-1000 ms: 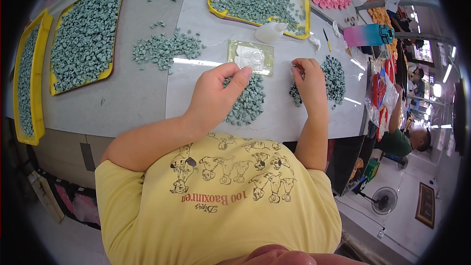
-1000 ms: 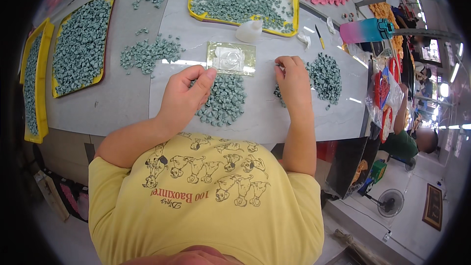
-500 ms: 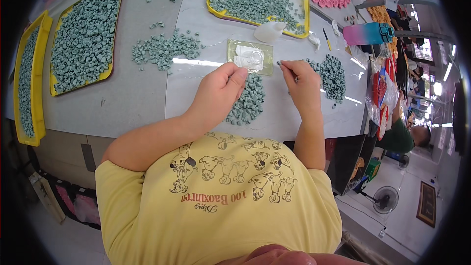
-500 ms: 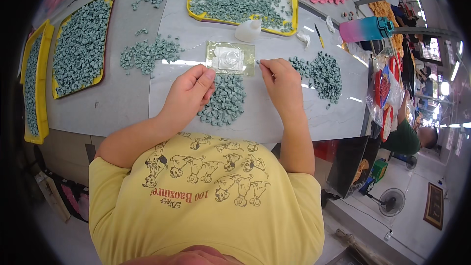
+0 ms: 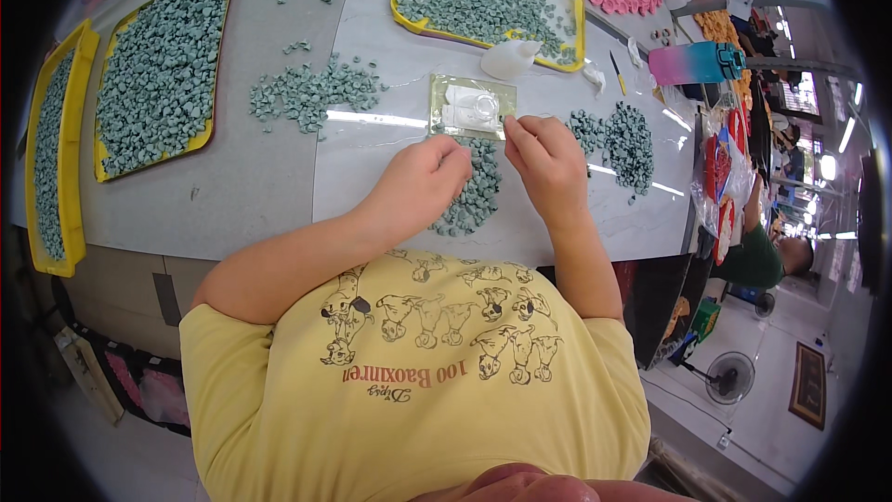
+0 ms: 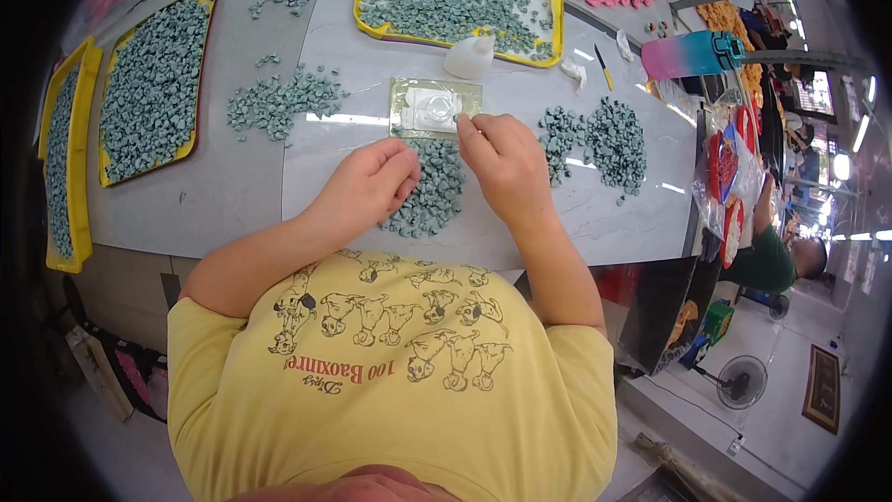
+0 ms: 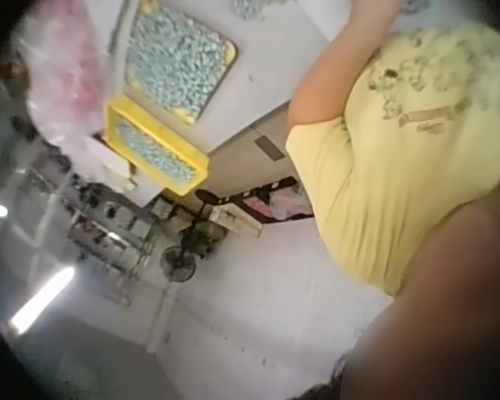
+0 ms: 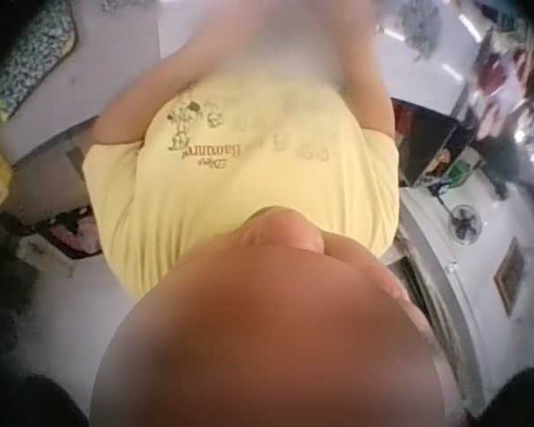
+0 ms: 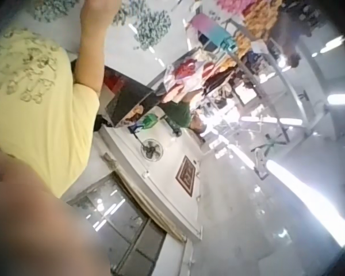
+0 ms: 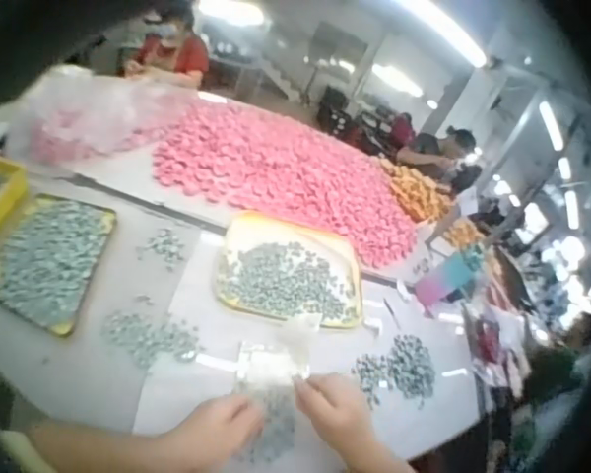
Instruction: Sorting small green plastic components and placing them into small clear plastic bags.
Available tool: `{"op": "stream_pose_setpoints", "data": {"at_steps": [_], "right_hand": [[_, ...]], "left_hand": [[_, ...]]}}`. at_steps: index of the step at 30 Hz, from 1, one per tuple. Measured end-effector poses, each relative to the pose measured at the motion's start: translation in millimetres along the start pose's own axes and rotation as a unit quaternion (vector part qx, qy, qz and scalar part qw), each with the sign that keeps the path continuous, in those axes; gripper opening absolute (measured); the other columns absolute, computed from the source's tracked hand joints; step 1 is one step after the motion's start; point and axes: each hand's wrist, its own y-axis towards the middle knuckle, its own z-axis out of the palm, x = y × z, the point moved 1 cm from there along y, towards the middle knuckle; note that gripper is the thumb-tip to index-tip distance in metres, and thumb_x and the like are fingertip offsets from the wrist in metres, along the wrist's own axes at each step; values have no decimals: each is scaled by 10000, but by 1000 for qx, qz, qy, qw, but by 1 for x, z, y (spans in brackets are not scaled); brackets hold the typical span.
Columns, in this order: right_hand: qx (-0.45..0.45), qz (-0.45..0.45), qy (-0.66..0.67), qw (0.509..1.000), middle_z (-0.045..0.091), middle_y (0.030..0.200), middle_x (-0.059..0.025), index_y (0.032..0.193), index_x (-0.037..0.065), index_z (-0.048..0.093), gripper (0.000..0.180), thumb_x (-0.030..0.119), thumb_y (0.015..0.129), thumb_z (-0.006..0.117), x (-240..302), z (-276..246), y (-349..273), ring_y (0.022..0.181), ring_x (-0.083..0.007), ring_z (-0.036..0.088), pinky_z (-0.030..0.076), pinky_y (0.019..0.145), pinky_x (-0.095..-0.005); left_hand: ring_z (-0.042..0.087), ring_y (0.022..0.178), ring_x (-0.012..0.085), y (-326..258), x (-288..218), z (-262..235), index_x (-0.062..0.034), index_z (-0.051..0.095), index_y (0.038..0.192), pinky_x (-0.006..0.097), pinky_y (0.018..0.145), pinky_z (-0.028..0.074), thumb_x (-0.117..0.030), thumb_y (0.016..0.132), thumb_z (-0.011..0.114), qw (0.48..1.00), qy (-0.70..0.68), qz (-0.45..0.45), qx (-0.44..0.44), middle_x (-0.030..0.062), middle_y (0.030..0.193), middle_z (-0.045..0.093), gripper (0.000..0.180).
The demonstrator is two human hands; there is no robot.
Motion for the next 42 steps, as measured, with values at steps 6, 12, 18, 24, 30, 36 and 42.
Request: {"op": "stream_pose_setpoints", "data": {"at_steps": [6,12,18,24,30,36,42], "right_hand": [[-12,-66,-34,997,587,814,-71,916,-10,628,327,-35,597,695,1,7,3,675,-206,565,448,550,-302],[-2,-88,-47,995,584,817,-70,903,-14,628,298,-29,609,671,4,9,6,665,-203,560,443,542,-300],[-33,-75,-12,997,594,806,-72,894,-20,630,290,-65,614,690,7,7,5,650,-190,560,443,550,-282],[-94,196,229,949,614,761,-71,853,-4,646,192,-67,675,682,9,7,2,654,-154,565,453,526,-261],[-52,47,51,996,603,777,-71,876,1,647,260,-66,630,700,6,9,1,654,-188,565,448,541,-277],[-24,-44,-32,998,592,800,-55,893,6,642,323,-50,580,705,7,11,3,646,-195,558,439,537,-296],[-14,-80,-65,995,584,807,-57,886,-3,638,301,-33,592,690,7,10,3,646,-187,558,437,532,-294]], "left_hand": [[469,592,78,-2,0,-1,-12,541,911,226,501,387,-182,892,442,994,-108,-26,12,13,717,538,199],[445,580,52,-3,-6,-3,-19,527,936,218,467,362,-189,898,453,993,-108,-30,20,17,737,544,189],[392,558,41,-3,-7,-3,-18,531,935,201,478,346,-151,896,432,977,-204,-51,12,19,780,525,170],[384,570,40,-2,-4,-2,1,552,978,198,476,330,-121,898,418,972,-231,-42,24,24,811,484,198],[367,558,38,-2,-6,-2,2,558,1047,193,464,314,-109,905,445,978,-208,-22,29,4,761,464,212],[364,545,35,-3,-3,-2,0,538,976,191,457,314,-120,892,492,966,-259,-23,8,11,770,500,154],[374,552,32,-4,-8,-4,6,533,968,179,461,316,-117,888,510,967,-255,-21,0,35,805,526,149]]}}
